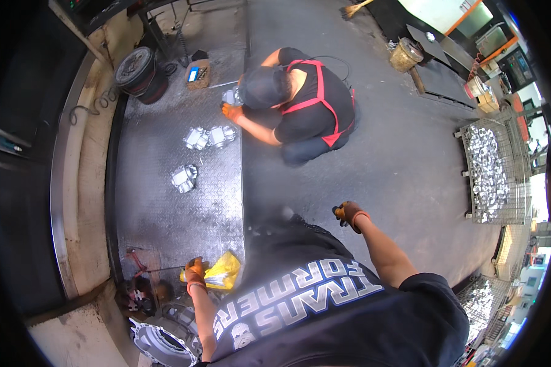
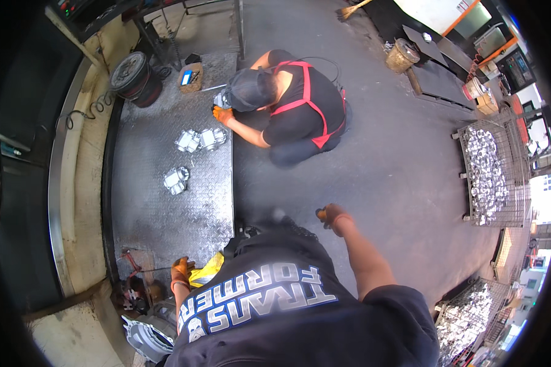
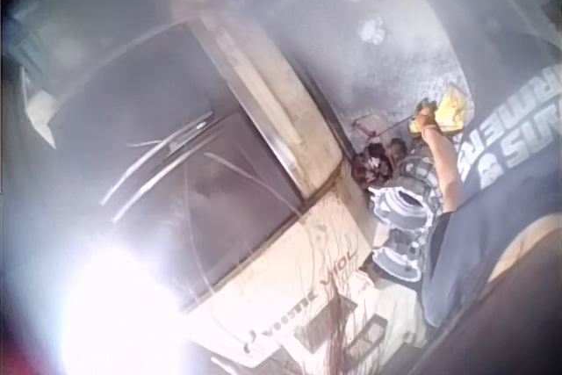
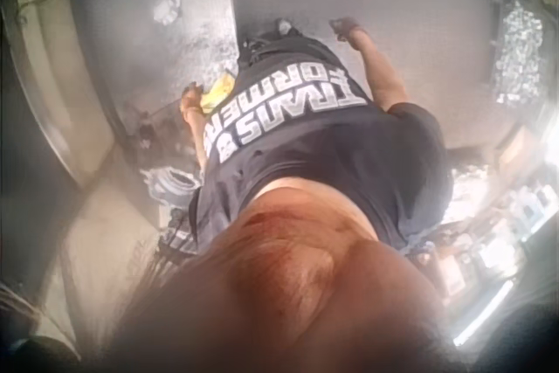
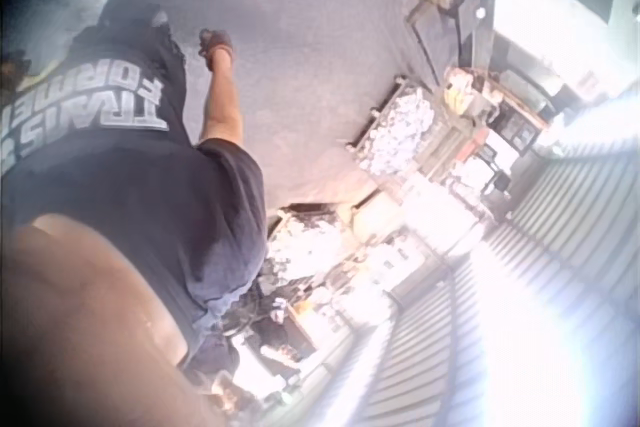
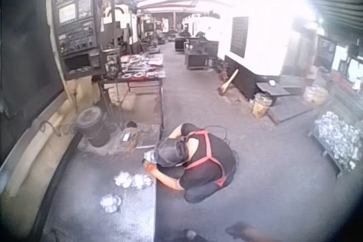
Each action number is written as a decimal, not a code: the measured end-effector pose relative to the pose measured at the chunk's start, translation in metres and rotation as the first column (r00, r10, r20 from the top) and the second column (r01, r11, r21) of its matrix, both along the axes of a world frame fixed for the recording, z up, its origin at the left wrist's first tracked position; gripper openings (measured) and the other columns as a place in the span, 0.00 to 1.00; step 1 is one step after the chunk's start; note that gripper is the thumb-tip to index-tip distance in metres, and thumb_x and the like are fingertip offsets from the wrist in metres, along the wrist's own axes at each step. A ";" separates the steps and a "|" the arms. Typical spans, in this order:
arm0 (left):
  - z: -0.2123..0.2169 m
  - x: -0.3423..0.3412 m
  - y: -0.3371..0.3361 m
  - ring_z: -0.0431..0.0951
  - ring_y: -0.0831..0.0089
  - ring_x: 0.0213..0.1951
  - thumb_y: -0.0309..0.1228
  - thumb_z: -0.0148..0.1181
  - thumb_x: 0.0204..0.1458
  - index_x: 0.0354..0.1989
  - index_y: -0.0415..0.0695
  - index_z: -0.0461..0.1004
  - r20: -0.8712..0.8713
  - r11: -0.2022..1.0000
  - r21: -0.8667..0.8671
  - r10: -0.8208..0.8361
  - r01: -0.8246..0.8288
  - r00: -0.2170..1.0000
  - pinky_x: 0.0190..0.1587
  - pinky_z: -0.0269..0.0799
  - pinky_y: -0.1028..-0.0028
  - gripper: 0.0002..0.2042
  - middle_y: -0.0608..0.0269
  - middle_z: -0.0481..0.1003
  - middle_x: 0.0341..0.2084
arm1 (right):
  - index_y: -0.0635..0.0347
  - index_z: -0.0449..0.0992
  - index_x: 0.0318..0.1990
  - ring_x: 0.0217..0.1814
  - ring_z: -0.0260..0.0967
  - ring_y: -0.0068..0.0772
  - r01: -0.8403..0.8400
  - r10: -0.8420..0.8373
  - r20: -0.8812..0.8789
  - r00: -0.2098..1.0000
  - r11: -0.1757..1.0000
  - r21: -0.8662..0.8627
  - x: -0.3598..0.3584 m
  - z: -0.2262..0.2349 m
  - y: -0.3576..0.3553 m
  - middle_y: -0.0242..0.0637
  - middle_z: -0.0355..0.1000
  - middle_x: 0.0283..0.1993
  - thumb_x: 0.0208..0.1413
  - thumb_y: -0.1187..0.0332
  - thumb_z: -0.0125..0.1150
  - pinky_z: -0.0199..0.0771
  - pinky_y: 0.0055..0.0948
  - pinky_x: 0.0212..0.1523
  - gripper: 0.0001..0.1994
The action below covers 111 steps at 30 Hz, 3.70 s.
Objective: The person picks up metal parts from a table, uses a tool to process them, and then carries the parts through a factory floor to another area.
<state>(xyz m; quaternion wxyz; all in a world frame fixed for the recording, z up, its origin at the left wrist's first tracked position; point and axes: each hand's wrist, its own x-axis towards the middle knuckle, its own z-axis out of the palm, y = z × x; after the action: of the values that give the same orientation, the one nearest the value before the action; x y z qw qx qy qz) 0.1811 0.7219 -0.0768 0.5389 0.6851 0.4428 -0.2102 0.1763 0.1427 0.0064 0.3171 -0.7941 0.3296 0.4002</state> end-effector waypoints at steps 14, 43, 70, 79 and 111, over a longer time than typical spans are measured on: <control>0.030 0.017 -0.059 0.75 0.71 0.21 0.39 0.56 0.43 0.36 0.36 0.68 -0.131 0.924 -0.057 -0.381 0.377 0.915 0.21 0.65 0.75 0.18 0.57 0.76 0.22 | 0.61 0.74 0.31 0.29 0.71 0.35 0.169 -0.180 0.217 0.959 0.983 0.069 -0.034 -0.069 -0.015 0.39 0.73 0.28 0.44 0.66 0.59 0.69 0.32 0.32 0.08; 0.035 -0.023 -0.084 0.76 0.70 0.26 0.37 0.53 0.43 0.32 0.35 0.70 0.002 0.983 -0.016 -0.184 0.184 0.983 0.34 0.69 0.76 0.16 0.55 0.76 0.21 | 0.66 0.71 0.27 0.20 0.68 0.35 0.283 -0.286 0.007 0.958 0.951 0.124 0.014 -0.018 -0.010 0.43 0.71 0.23 0.49 0.65 0.49 0.67 0.32 0.22 0.12; -0.050 -0.109 -0.073 0.76 0.70 0.28 0.44 0.48 0.48 0.41 0.48 0.71 -0.107 0.966 -0.241 0.070 -0.094 0.992 0.29 0.63 0.71 0.17 0.61 0.77 0.26 | 0.68 0.71 0.31 0.29 0.71 0.36 -0.296 0.293 0.066 0.954 0.954 0.044 0.077 0.042 0.060 0.45 0.72 0.26 0.47 0.60 0.49 0.65 0.32 0.34 0.16; -0.048 -0.107 -0.066 0.75 0.70 0.27 0.45 0.51 0.46 0.41 0.46 0.71 -0.102 0.964 -0.225 0.120 -0.141 0.987 0.29 0.63 0.72 0.18 0.58 0.77 0.25 | 0.65 0.72 0.35 0.32 0.72 0.36 -0.441 0.430 0.131 0.893 0.894 0.081 0.072 0.037 0.065 0.44 0.72 0.34 0.46 0.63 0.48 0.66 0.29 0.35 0.15; -0.019 -0.082 -0.089 0.77 0.66 0.28 0.39 0.50 0.46 0.36 0.35 0.71 -0.064 0.975 -0.183 0.114 -0.123 0.991 0.33 0.69 0.76 0.18 0.53 0.76 0.23 | 0.65 0.72 0.33 0.29 0.71 0.35 -0.529 0.496 0.237 0.836 0.842 0.106 0.067 0.014 0.037 0.44 0.71 0.30 0.44 0.66 0.51 0.68 0.30 0.32 0.12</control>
<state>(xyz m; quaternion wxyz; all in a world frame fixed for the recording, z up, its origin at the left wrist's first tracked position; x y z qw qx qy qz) 0.0990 0.6334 -0.0962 0.6006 0.5980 0.4752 -0.2363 0.2434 0.1799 0.0200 0.2948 -0.8600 0.0360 0.4150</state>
